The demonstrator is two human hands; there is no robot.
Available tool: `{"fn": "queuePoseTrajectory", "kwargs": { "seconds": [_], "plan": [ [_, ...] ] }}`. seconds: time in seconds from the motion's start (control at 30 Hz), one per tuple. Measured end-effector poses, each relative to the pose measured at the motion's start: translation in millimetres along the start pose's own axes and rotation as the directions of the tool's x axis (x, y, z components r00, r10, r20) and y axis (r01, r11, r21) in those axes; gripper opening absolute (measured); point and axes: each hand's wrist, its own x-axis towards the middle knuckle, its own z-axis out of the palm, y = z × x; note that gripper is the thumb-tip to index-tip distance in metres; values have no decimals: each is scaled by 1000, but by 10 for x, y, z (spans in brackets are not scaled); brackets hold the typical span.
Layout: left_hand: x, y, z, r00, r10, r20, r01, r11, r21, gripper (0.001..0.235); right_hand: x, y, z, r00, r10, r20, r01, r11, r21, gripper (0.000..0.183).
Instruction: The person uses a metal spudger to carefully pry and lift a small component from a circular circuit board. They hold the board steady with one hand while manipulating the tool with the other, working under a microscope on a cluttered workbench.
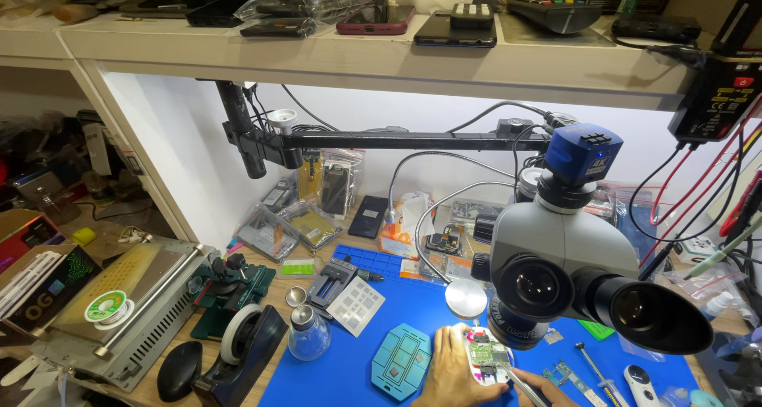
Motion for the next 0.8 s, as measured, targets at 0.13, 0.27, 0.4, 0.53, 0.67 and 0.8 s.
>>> {"fn": "queuePoseTrajectory", "kwargs": {
  "seconds": [0.13,0.27,0.4,0.53,0.67,0.8],
  "plan": [
    [7,-11,21,1000,-9,-2,10,1000,14,114,-148,-307,71,993,77,-92,-89,986,-140,47],
    [16,-45,55,999,23,-27,-22,1000,14,115,-107,-182,70,986,24,-162,-42,993,-106,44],
    [16,-55,60,999,32,-31,-32,999,7,114,169,228,-89,994,-44,97,38,997,66,60],
    [13,-66,63,997,60,-47,-60,998,2,113,256,329,-107,986,-48,162,32,994,101,62],
    [6,-51,45,998,56,-42,-56,998,-6,112,301,381,-64,970,-100,221,49,973,226,64],
    [12,-67,68,996,69,-54,-69,998,6,111,-57,-191,76,996,48,-71,-58,988,-144,48]
  ]
}}
